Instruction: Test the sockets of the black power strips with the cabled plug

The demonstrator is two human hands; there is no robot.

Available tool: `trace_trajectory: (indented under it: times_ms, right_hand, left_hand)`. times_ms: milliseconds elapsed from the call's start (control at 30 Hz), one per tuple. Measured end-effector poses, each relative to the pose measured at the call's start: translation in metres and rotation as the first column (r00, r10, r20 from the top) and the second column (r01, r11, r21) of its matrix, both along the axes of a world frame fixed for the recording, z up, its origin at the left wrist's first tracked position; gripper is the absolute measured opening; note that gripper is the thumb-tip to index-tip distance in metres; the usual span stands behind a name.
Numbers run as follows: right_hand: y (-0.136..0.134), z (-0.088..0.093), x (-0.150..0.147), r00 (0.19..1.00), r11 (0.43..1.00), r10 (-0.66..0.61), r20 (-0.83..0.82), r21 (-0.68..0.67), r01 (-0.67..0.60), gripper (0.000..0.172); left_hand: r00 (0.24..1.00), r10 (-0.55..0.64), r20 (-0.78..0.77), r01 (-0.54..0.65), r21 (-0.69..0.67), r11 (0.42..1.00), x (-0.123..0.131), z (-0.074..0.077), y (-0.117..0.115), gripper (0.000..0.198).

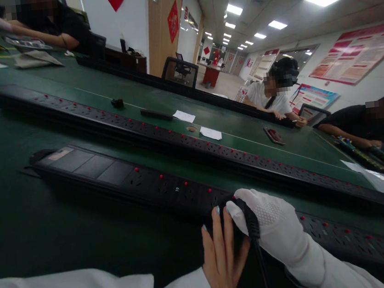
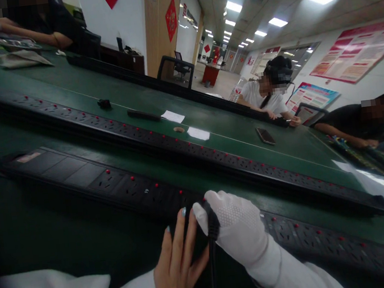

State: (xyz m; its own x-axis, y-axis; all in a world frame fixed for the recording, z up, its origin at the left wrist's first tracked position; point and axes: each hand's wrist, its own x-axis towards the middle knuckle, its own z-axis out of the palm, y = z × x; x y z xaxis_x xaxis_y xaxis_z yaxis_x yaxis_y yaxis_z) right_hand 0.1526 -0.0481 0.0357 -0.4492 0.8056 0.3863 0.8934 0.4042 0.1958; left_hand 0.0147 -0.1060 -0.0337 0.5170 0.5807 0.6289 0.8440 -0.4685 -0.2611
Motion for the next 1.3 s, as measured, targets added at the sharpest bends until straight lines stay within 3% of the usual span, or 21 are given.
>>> trace_trajectory:
  times_ms: [167,267,367,467,700,900,1200,1300]
  right_hand:
    - [0.003,0.005,-0.002,1.0,0.998,0.013,0.026,-0.062,-0.011,0.029]
    - [0.002,0.007,0.0,0.999,0.998,0.032,0.026,-0.064,-0.03,0.027]
    - [-0.002,0.008,0.009,0.999,0.999,0.035,0.029,0.001,-0.035,0.025]
    - [-0.01,0.006,0.026,0.999,0.997,0.011,0.039,0.074,-0.014,0.024]
    - [-0.022,0.004,0.056,1.0,0.993,-0.004,0.03,0.117,0.001,0.023]
    - [-0.02,0.002,0.056,0.999,0.988,0.045,0.012,0.149,-0.046,0.022]
    - [-0.019,0.001,0.056,0.999,0.982,0.03,0.038,0.183,-0.036,0.022]
    - [-0.019,0.0,0.057,0.999,0.979,0.032,0.037,0.199,-0.039,0.022]
  left_hand:
    - [0.999,0.008,0.035,-0.008,0.003,1.0,-0.002,0.002,-0.001,0.06]
    - [0.995,-0.049,0.085,0.047,0.028,0.999,-0.006,0.005,0.001,0.058]
    - [0.973,-0.149,0.175,0.133,0.1,0.986,-0.006,0.006,0.004,0.041]
    - [0.956,-0.199,0.214,0.186,0.079,0.979,-0.006,0.005,0.004,0.027]
    - [0.938,-0.285,0.195,0.288,0.013,0.957,-0.005,0.005,0.004,0.035]
    - [0.936,-0.287,0.206,0.286,0.032,0.958,-0.003,0.005,0.006,0.029]
    - [0.887,-0.289,0.361,0.248,0.155,0.956,0.009,-0.005,0.011,0.012]
    - [0.894,-0.309,0.324,0.268,0.166,0.949,0.008,-0.005,0.014,0.011]
